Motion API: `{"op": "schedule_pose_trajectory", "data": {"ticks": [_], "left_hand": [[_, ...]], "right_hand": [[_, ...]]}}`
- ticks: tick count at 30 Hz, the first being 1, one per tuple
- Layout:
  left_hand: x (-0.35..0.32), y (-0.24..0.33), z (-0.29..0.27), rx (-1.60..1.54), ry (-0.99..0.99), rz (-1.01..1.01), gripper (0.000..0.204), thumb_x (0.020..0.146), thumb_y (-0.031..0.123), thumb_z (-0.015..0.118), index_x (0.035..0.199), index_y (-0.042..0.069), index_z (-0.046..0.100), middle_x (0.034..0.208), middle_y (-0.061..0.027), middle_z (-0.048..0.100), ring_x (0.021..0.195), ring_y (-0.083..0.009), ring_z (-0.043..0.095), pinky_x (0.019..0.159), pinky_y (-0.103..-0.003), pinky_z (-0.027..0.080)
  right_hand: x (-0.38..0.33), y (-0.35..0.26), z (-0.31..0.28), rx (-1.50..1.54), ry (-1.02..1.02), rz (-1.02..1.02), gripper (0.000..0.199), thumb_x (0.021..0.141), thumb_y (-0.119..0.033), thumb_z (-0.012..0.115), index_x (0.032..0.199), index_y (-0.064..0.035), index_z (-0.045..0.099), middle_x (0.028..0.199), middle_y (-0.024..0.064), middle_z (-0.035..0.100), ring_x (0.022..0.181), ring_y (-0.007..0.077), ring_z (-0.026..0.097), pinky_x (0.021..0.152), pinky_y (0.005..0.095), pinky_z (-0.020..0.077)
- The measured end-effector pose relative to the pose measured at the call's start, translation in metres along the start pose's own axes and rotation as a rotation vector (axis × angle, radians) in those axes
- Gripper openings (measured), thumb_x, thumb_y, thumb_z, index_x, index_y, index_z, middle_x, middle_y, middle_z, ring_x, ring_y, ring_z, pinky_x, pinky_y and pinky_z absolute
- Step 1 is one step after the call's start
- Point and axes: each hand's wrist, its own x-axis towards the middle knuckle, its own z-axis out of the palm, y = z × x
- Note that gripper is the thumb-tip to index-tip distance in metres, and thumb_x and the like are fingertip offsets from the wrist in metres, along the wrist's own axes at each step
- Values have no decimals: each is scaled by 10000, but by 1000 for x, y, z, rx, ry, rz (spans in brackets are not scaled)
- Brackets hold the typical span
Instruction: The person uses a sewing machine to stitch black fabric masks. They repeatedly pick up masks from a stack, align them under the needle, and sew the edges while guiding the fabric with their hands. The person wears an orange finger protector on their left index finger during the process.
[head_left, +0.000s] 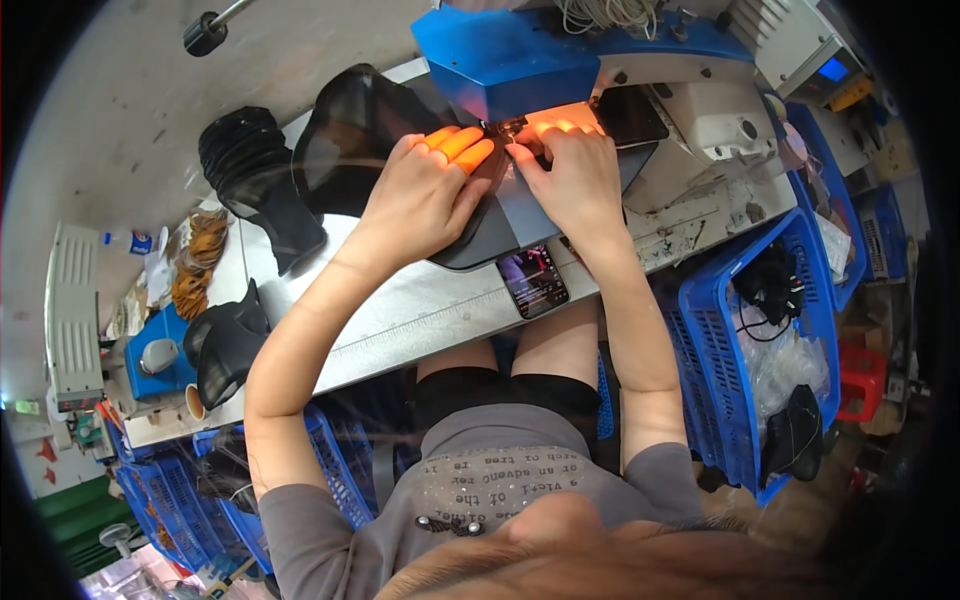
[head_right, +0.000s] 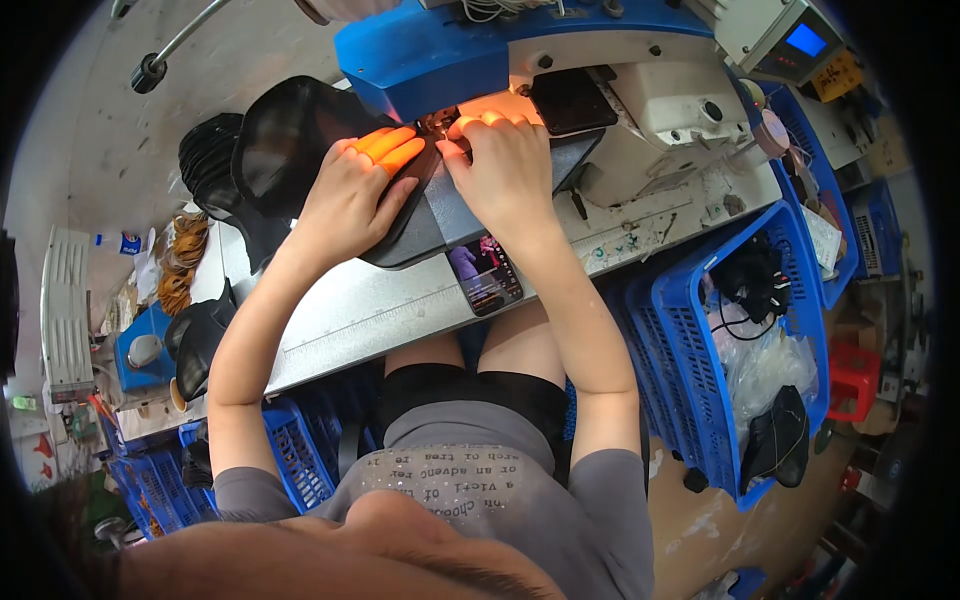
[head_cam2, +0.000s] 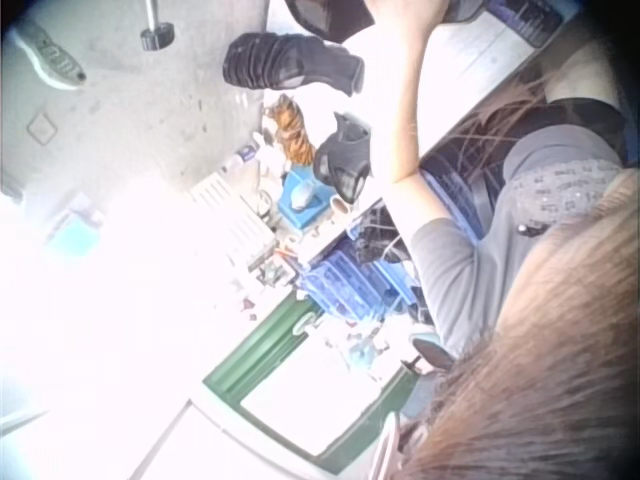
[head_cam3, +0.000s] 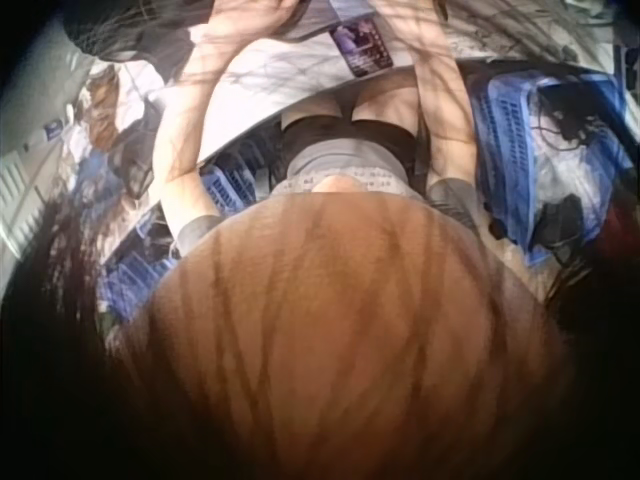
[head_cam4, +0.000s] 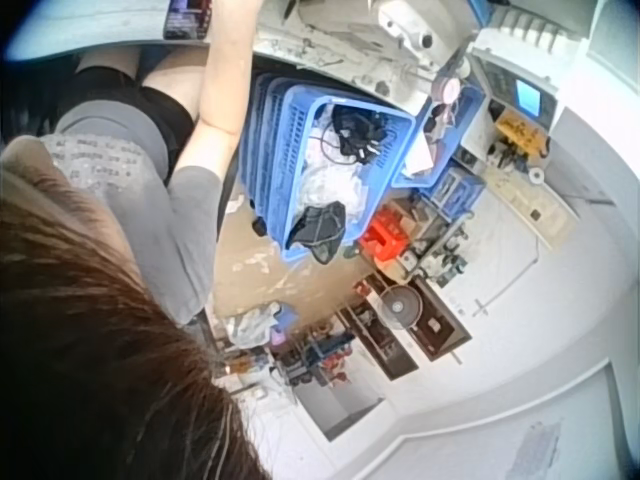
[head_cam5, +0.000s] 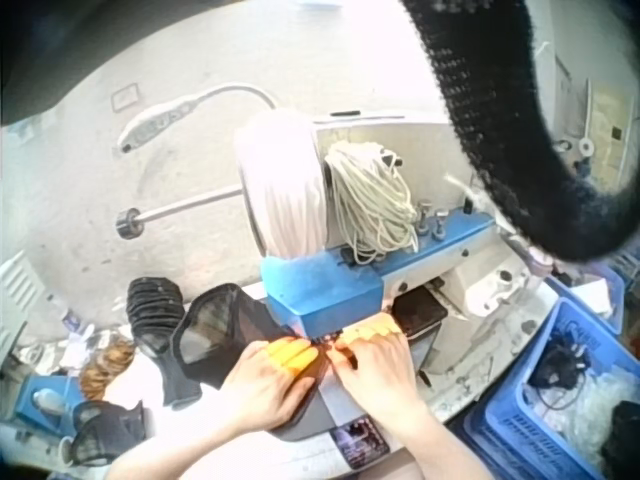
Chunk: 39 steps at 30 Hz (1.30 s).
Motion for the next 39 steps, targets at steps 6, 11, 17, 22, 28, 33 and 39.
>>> {"op": "schedule_pose_trajectory", "data": {"ticks": [6,11,17,22,28,33,39], "left_hand": [[-1,-19,5,-22,-105,-20,379,944,286,564,1246,69,636,1188,-115,650,1118,-287,589,1135,-520,290],[1,-25,3,-41,-136,2,411,957,302,547,1295,76,605,1188,-154,616,1153,-319,551,1159,-536,224],[-1,-18,1,148,-91,-34,392,927,333,592,1240,103,645,1156,-106,636,1086,-285,565,1160,-553,207],[-1,-19,2,115,-78,-32,371,911,337,611,1196,108,678,1162,-83,646,1080,-271,575,1159,-543,224],[1,-13,3,177,-104,-73,367,930,310,593,1226,104,662,1161,-130,635,1055,-296,583,1156,-534,233],[8,9,3,168,-115,-183,370,930,271,591,1204,31,656,1105,-191,630,990,-343,598,1103,-536,305],[10,24,14,97,7,-234,265,886,141,637,1074,-45,621,980,-211,618,904,-374,601,1011,-553,395]], "right_hand": [[0,1,-1,41,14,6,192,796,-270,728,883,-99,751,829,103,709,820,291,650,805,408,458],[-2,2,-5,92,37,-49,170,801,-245,719,878,-100,762,792,99,691,799,282,645,774,398,473],[-12,21,-19,305,133,34,112,798,-142,718,856,-49,740,731,90,639,730,262,612,656,362,480],[-19,32,-21,360,197,-92,78,787,-81,724,853,-42,735,768,67,656,707,244,574,663,338,464],[-20,32,-21,358,200,-99,75,783,-79,726,851,-48,737,776,61,660,712,237,570,663,329,460],[-19,31,-20,347,212,-87,63,782,-90,726,834,-56,739,767,49,658,711,229,570,661,330,460],[-19,30,-18,327,227,-61,54,779,-102,729,813,-62,738,742,37,646,700,225,563,655,335,459]]}}
